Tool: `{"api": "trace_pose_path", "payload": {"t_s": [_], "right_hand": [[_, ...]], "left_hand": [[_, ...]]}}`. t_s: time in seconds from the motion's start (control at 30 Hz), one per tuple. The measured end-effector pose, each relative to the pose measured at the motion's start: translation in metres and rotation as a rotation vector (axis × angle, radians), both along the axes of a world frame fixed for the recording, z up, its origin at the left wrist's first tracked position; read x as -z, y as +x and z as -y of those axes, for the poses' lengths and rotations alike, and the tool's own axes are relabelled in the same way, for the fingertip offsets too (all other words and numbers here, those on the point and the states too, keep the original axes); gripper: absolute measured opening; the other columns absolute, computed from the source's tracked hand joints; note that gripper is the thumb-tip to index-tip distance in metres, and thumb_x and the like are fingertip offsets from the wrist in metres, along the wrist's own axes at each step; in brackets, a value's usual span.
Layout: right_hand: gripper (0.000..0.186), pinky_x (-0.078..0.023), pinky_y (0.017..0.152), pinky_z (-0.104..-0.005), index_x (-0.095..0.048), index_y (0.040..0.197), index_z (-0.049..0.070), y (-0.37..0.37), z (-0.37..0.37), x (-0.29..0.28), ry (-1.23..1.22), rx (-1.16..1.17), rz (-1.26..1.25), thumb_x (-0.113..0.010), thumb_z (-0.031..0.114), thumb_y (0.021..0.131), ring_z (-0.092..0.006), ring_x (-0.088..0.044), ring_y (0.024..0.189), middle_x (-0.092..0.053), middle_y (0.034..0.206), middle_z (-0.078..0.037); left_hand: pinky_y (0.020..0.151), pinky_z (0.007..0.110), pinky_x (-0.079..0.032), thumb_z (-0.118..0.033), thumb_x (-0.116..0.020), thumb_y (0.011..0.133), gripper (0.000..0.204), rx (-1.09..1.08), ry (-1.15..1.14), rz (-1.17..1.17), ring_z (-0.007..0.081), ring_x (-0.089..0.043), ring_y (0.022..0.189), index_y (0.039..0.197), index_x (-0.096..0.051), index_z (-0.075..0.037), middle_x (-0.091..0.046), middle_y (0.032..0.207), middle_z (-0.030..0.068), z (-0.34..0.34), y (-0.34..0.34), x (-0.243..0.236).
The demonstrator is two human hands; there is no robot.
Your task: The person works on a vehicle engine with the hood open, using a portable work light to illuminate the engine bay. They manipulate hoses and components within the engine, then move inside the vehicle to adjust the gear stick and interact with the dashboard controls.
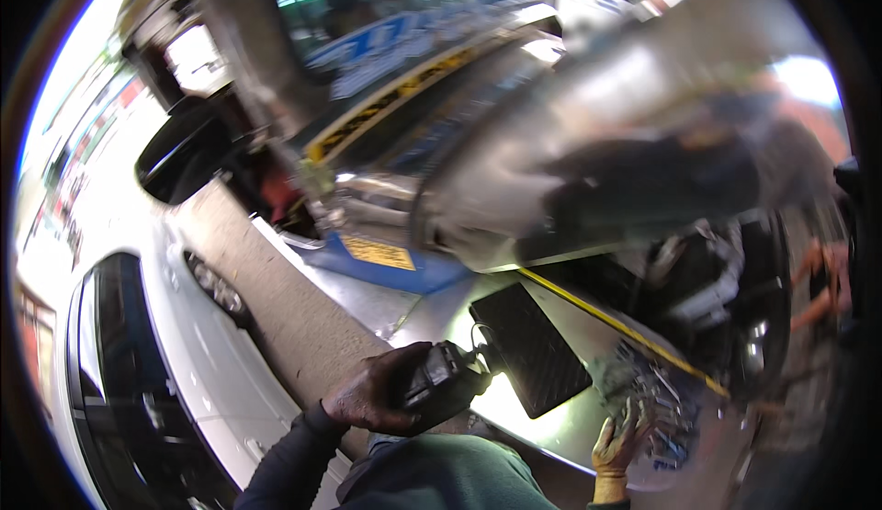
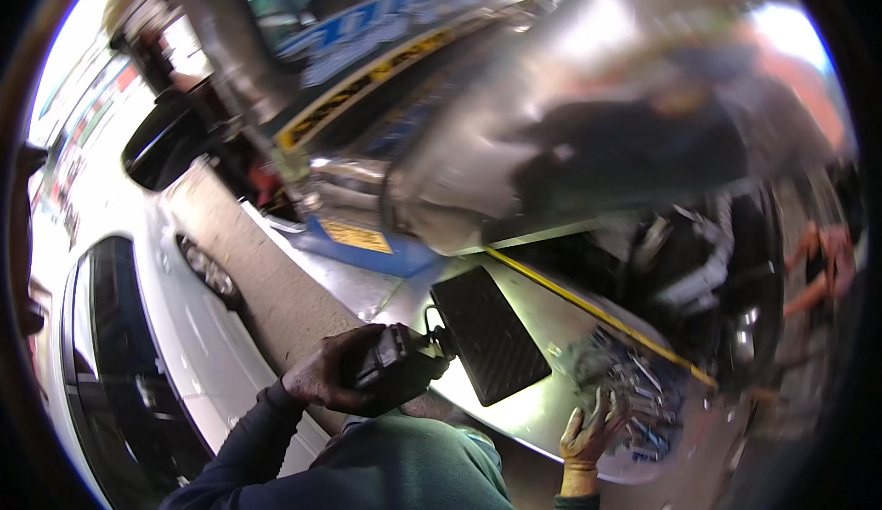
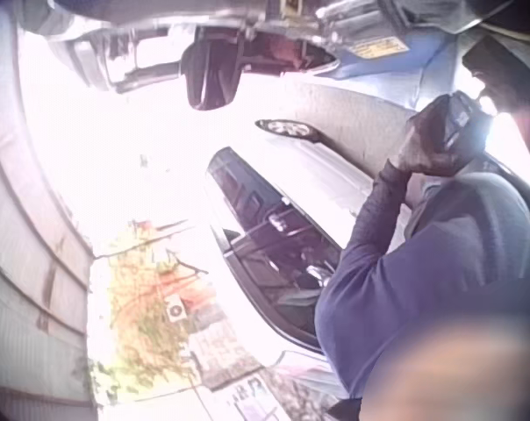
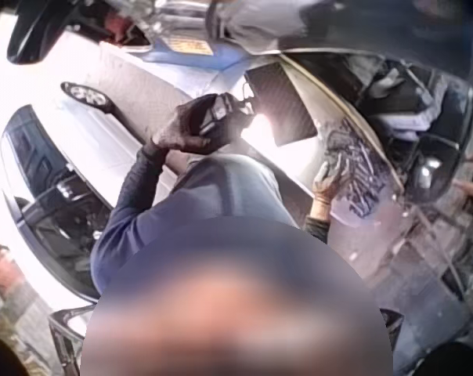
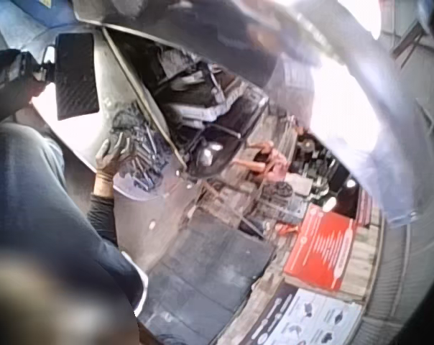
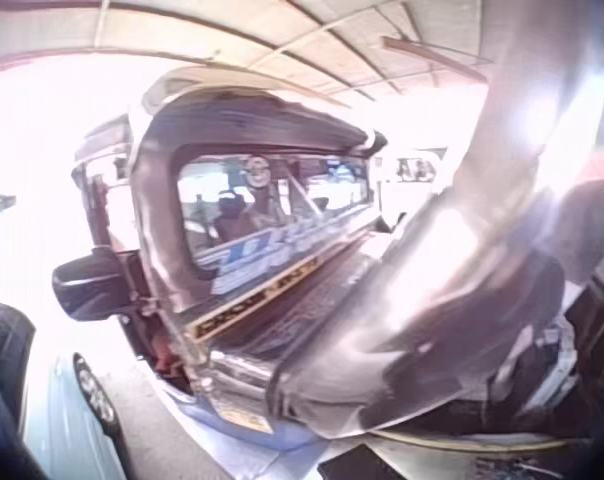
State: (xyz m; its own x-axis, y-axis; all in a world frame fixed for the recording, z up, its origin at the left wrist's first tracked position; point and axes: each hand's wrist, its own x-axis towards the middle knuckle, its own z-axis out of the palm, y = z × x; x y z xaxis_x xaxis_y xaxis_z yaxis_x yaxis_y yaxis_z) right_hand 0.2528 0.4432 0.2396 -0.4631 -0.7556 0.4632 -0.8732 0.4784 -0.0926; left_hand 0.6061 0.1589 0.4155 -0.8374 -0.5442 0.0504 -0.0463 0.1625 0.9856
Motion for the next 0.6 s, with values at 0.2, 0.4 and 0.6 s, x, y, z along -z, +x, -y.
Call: {"api": "trace_pose_path", "payload": {"t_s": [0.2, 0.4, 0.6], "right_hand": [[0.049, -0.035, 0.111, -0.0608, -0.055, 0.137, -0.002, 0.102, 0.123, -0.016, -0.041, -0.316, 0.239, -0.055, 0.033, 0.102, -0.0465, -0.046, 0.127, -0.049, 0.134, -0.028], [0.039, -0.042, 0.105, -0.0534, -0.056, 0.129, -0.001, 0.222, 0.222, -0.006, 0.085, -0.539, 0.457, -0.059, 0.024, 0.099, -0.0451, -0.051, 0.121, -0.05, 0.13, -0.027], [0.023, -0.056, 0.085, -0.0415, -0.071, 0.109, 0.002, 0.296, 0.306, 0.007, 0.329, -0.637, 0.692, -0.07, 0.019, 0.094, -0.0372, -0.07, 0.095, -0.072, 0.1, -0.018]], "left_hand": [[0.1, 0.042, -0.054, -0.039, -0.084, 0.073, 0.086, -0.133, -0.233, 0.294, 0.0335, -0.071, 0.112, 0.144, -0.052, 0.0, -0.072, 0.122, 0.0179, 0.07, 0.156, 0.026], [0.104, 0.041, -0.052, -0.031, -0.087, 0.063, 0.094, -0.355, -0.111, 0.474, 0.0331, -0.069, 0.117, 0.146, -0.053, -0.002, -0.071, 0.125, 0.0208, 0.116, 0.302, 0.086], [0.1, 0.043, -0.054, -0.031, -0.085, 0.058, 0.097, -0.671, -0.065, 0.465, 0.037, -0.071, 0.11, 0.145, -0.054, -0.001, -0.072, 0.12, 0.0248, 0.162, 0.382, 0.14]]}}
